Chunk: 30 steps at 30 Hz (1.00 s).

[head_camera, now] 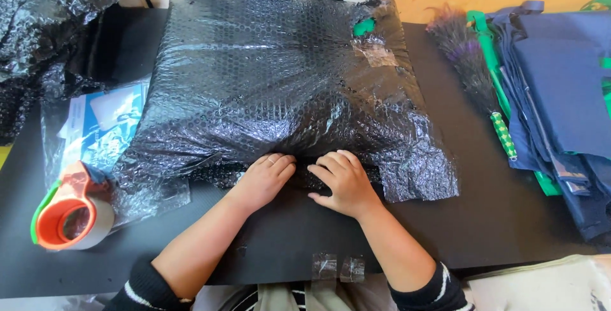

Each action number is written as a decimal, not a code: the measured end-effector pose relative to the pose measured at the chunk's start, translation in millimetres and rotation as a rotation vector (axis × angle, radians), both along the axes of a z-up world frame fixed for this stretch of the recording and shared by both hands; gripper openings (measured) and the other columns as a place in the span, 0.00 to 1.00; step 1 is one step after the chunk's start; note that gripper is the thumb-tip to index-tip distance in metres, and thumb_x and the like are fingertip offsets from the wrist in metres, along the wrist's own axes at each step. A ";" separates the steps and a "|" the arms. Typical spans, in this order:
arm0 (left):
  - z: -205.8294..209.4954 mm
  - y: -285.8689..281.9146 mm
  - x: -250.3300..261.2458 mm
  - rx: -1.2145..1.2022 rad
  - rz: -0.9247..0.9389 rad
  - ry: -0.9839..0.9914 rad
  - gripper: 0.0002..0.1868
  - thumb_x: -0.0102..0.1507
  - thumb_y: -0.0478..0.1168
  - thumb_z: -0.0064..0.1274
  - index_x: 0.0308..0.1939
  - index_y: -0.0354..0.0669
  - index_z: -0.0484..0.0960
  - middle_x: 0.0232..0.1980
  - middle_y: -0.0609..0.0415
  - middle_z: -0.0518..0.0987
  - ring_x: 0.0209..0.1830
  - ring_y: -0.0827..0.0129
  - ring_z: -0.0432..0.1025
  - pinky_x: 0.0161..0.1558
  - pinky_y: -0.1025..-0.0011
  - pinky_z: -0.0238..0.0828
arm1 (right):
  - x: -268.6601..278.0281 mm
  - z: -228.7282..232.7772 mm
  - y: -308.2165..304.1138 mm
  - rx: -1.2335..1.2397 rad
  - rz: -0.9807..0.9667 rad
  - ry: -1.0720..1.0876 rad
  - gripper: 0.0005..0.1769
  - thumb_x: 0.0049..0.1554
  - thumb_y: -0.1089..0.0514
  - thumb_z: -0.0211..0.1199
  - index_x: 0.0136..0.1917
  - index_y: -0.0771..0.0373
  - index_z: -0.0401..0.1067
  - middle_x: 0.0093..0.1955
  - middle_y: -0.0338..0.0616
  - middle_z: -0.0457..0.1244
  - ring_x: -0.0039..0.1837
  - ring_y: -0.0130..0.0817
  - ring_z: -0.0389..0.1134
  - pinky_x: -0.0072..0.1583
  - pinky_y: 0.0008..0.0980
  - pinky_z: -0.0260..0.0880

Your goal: Wrapping an item in black bubble wrap and securing it with adhesive tape using a dispenser

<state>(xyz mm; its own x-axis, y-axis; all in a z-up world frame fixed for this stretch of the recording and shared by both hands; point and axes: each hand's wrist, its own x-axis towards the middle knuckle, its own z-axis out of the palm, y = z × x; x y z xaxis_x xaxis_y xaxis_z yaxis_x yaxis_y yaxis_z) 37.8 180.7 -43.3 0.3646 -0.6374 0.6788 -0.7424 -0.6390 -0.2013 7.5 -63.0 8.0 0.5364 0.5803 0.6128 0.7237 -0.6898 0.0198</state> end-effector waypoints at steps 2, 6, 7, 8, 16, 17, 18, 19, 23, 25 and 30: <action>-5.8 -1.8 3.3 -0.009 0.010 -0.015 0.08 0.69 0.39 0.43 0.44 0.46 0.79 0.44 0.56 0.76 0.48 0.62 0.74 0.51 0.67 0.72 | -0.5 -2.4 0.2 -0.011 -0.022 -0.032 0.30 0.39 0.48 0.76 0.55 0.54 0.76 0.52 0.40 0.67 0.63 0.37 0.68 0.70 0.45 0.62; -17.7 -1.6 9.1 -0.018 0.016 -0.046 0.08 0.68 0.38 0.43 0.45 0.45 0.79 0.43 0.54 0.76 0.45 0.61 0.75 0.50 0.66 0.73 | 13.8 -19.3 -5.7 0.057 -0.037 -0.203 0.08 0.54 0.61 0.68 0.49 0.54 0.78 0.45 0.39 0.65 0.53 0.38 0.69 0.60 0.40 0.72; -16.2 -1.2 8.1 -0.016 0.010 -0.044 0.08 0.68 0.38 0.43 0.45 0.45 0.79 0.43 0.54 0.76 0.45 0.61 0.75 0.50 0.66 0.73 | 13.9 -19.3 -6.5 0.059 -0.044 -0.201 0.08 0.54 0.61 0.68 0.49 0.54 0.78 0.45 0.39 0.65 0.53 0.38 0.69 0.60 0.40 0.72; -14.6 -0.9 7.1 -0.009 0.015 -0.051 0.09 0.68 0.38 0.43 0.45 0.45 0.80 0.43 0.54 0.76 0.44 0.61 0.75 0.49 0.66 0.73 | 14.0 -19.1 -7.4 0.127 -0.045 -0.213 0.05 0.56 0.61 0.67 0.48 0.54 0.79 0.43 0.37 0.65 0.51 0.36 0.69 0.57 0.38 0.72; 18.0 -12.8 -17.1 -0.185 -0.149 -0.076 0.10 0.69 0.45 0.48 0.44 0.44 0.81 0.45 0.52 0.77 0.40 0.58 0.75 0.45 0.63 0.74 | 29.0 -16.9 1.0 0.329 -0.079 -0.329 0.05 0.55 0.64 0.68 0.43 0.55 0.81 0.36 0.34 0.64 0.41 0.34 0.68 0.48 0.34 0.74; 14.6 -14.3 -22.4 -0.153 -0.222 -0.076 0.10 0.69 0.44 0.47 0.41 0.46 0.80 0.43 0.52 0.77 0.37 0.59 0.75 0.44 0.64 0.74 | 28.6 -15.6 2.3 0.381 -0.087 -0.320 0.03 0.54 0.62 0.71 0.43 0.55 0.81 0.36 0.33 0.64 0.40 0.33 0.69 0.47 0.33 0.74; 11.4 -15.6 -27.6 -0.121 -0.295 -0.075 0.11 0.70 0.44 0.45 0.38 0.48 0.80 0.41 0.52 0.77 0.34 0.60 0.74 0.43 0.65 0.75 | 28.2 -14.2 3.7 0.433 -0.094 -0.310 0.03 0.53 0.61 0.73 0.42 0.55 0.81 0.36 0.33 0.65 0.40 0.33 0.70 0.45 0.32 0.73; 9.0 -21.3 -30.9 -0.121 -0.297 -0.074 0.11 0.70 0.44 0.45 0.38 0.48 0.80 0.41 0.52 0.77 0.34 0.60 0.74 0.43 0.65 0.75 | 31.1 -15.5 -1.4 0.432 -0.096 -0.310 0.03 0.53 0.61 0.73 0.42 0.55 0.81 0.36 0.33 0.65 0.40 0.33 0.70 0.45 0.32 0.73; 7.5 -32.2 -33.7 -0.065 -0.267 -0.001 0.10 0.67 0.43 0.46 0.44 0.45 0.81 0.41 0.50 0.78 0.36 0.59 0.76 0.42 0.63 0.74 | 36.9 -14.2 -8.9 0.480 -0.157 -0.392 0.06 0.53 0.63 0.75 0.39 0.56 0.78 0.33 0.34 0.59 0.38 0.34 0.65 0.44 0.32 0.72; 6.8 -29.4 -27.5 -0.073 -0.203 0.030 0.14 0.64 0.44 0.47 0.48 0.45 0.83 0.46 0.46 0.80 0.42 0.53 0.78 0.47 0.56 0.74 | 36.8 -13.1 -9.0 0.459 -0.145 -0.403 0.07 0.54 0.64 0.74 0.39 0.57 0.77 0.31 0.35 0.58 0.36 0.35 0.65 0.43 0.33 0.70; 2.9 -17.4 -15.7 -0.058 -0.058 -0.074 0.15 0.63 0.43 0.50 0.52 0.45 0.82 0.55 0.48 0.78 0.57 0.56 0.75 0.60 0.57 0.69 | 26.2 -6.1 -7.3 0.439 -0.053 -0.312 0.15 0.61 0.43 0.64 0.47 0.55 0.76 0.37 0.37 0.62 0.42 0.39 0.65 0.47 0.37 0.66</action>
